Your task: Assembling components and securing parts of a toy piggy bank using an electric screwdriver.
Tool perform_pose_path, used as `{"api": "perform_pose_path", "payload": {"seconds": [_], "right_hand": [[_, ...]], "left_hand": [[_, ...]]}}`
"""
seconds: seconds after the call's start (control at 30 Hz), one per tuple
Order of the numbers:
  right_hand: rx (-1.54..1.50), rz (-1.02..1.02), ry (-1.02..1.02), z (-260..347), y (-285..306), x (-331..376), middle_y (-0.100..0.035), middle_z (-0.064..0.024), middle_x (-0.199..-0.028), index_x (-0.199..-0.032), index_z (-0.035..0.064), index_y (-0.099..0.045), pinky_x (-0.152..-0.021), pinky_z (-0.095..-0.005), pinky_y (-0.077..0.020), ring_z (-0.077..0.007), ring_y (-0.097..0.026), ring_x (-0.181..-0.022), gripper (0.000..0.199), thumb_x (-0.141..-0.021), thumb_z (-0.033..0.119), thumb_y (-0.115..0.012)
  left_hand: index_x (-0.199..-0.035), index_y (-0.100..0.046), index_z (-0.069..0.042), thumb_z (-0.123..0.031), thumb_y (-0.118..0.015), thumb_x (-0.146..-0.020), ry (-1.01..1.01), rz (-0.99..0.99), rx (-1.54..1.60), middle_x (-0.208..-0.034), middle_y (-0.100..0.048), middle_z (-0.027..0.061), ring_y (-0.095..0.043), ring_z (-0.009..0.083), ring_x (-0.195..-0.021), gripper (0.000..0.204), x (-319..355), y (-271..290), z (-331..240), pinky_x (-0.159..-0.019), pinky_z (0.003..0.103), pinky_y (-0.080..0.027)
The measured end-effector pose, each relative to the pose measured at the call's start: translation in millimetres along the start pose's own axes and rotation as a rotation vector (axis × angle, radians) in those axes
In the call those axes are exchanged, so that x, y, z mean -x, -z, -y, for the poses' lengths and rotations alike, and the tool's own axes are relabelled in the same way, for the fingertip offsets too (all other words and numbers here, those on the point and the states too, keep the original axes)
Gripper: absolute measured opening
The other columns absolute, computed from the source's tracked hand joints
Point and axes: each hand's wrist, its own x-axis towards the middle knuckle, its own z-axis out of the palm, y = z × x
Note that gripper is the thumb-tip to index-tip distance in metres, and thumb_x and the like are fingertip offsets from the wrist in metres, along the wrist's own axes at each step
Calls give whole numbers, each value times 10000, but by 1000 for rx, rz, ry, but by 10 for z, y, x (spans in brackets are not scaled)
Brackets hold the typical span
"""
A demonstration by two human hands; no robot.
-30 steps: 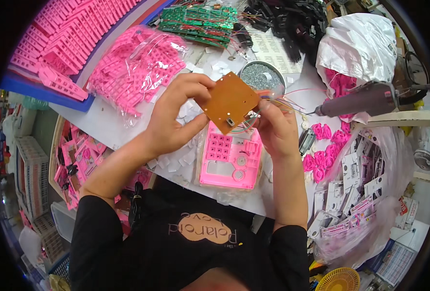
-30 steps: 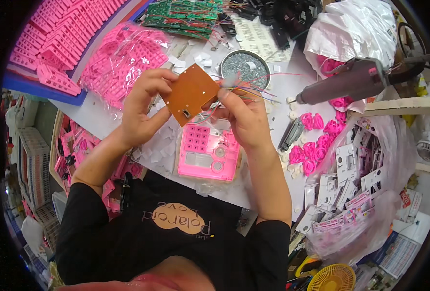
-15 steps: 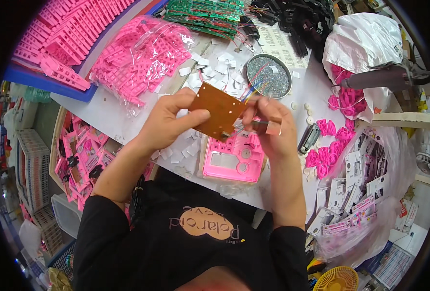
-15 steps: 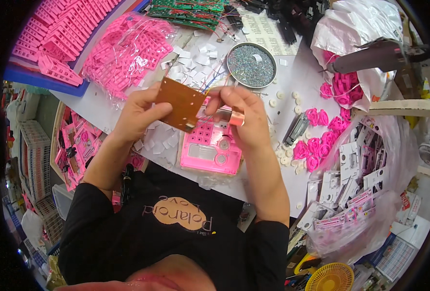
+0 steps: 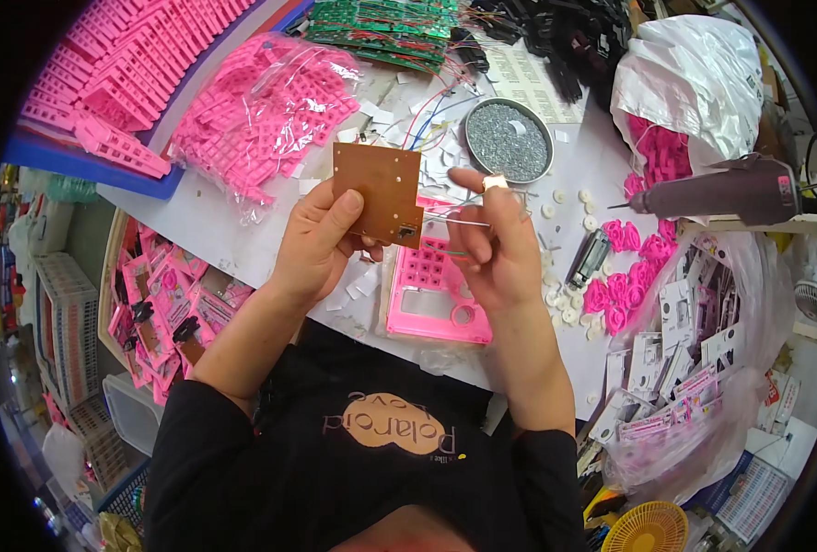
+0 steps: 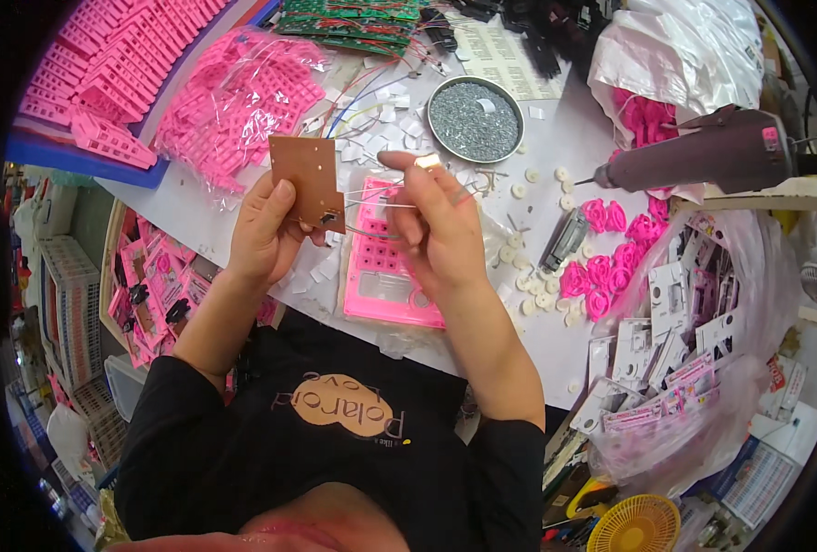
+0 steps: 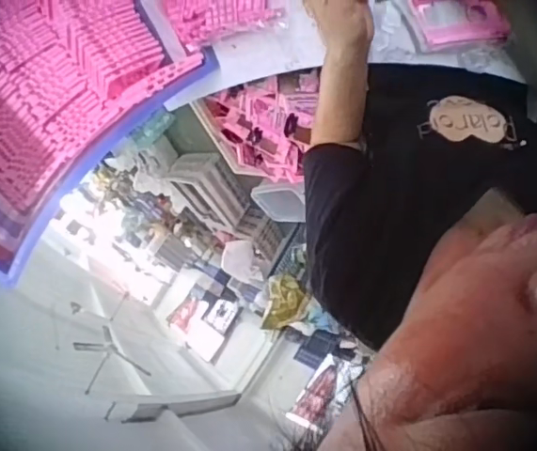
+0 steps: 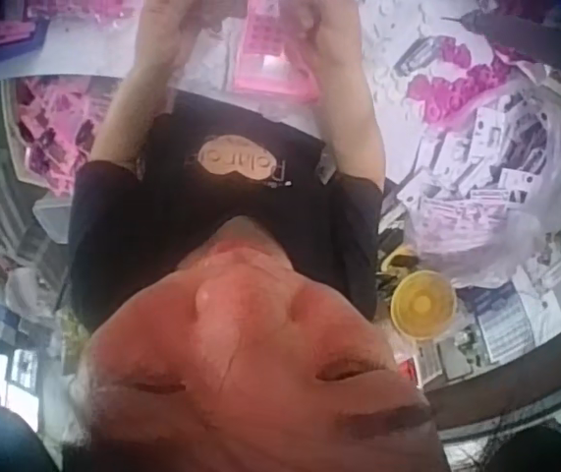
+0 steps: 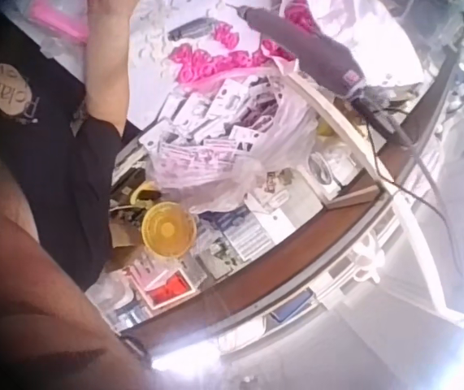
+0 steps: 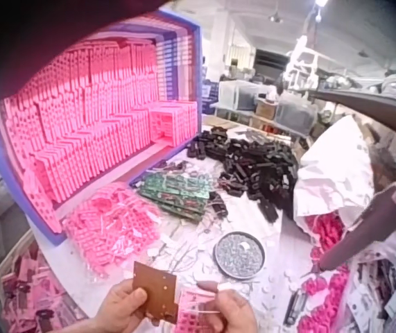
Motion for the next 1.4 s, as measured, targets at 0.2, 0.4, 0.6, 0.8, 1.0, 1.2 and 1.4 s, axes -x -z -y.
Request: {"api": "perform_pose_path", "payload": {"seconds": [0.2, 0.4, 0.6, 0.8, 1.0, 1.2, 1.4], "right_hand": [[-344, -91, -73, -194, -9, 60, -370, 37, -526, -1163, 26, -632, -433, -220, -290, -80, -358, -527, 301, -1044, 276, -513], [-239, 41, -311, -320, -38, 63, -345, 38, -514, -1285, 30, -596, -412, -219, -264, -74, -327, -444, 311, -1047, 209, -505], [-91, -257, -92, 30, 350, 579, -418, 24, -540, -1413, 2, -485, -387, -228, -302, -93, -391, -440, 432, -1045, 227, -492], [1332, -404, -7, 380, 1085, 1661, -702, -145, -1012, -1267, -11, -619, -807, -382, -519, -264, -653, -851, 413, -962, 267, -623], [1483, 373, 405, 605, 259, 1285, -569, -190, -1372, -1308, 26, -621, -1083, -496, -370, -439, -488, -1275, 772, -786, 581, -745], [1041, 542, 205, 314, 184, 976, -610, -188, -1326, -1347, 22, -612, -1055, -408, -415, -383, -554, -1250, 574, -833, 222, -770], [796, 406, 19, 115, 284, 802, -669, -94, -1101, -1340, 28, -588, -844, -322, -526, -203, -647, -972, 457, -895, 25, -688]], "left_hand": [[-1386, -437, -101, -367, -450, -1074, 59, 66, 269, -1086, -691, 128, -675, 176, -768, 410, -12, -67, 56, -573, 303, -561], [-1366, -435, -67, -415, -379, -1085, -8, 140, 253, -1048, -682, 173, -652, 198, -664, 451, 4, -158, 50, -541, 297, -533], [-1211, -519, 51, -147, -419, -1060, -302, 70, -522, -965, -688, 159, -629, 160, -658, 269, 112, -1, -174, -594, 282, -524], [-1060, -608, -9, 17, -561, -917, -230, 404, -915, -847, -696, 101, -684, 178, -717, 153, 354, -196, -334, -634, 299, -536], [-1044, -617, -97, -83, -759, -823, -453, 700, -755, -815, -641, 81, -651, 311, -700, 263, 356, -398, 19, -573, 381, -496], [-1098, -589, -77, -90, -723, -880, -303, 629, -873, -809, -630, 86, -646, 296, -670, 256, 618, -416, 66, -573, 387, -514], [-1341, -441, -28, -108, -557, -1011, 723, 437, -252, -1000, -637, 66, -621, 100, -718, 359, 857, -306, 18, -644, 271, -526]]}}
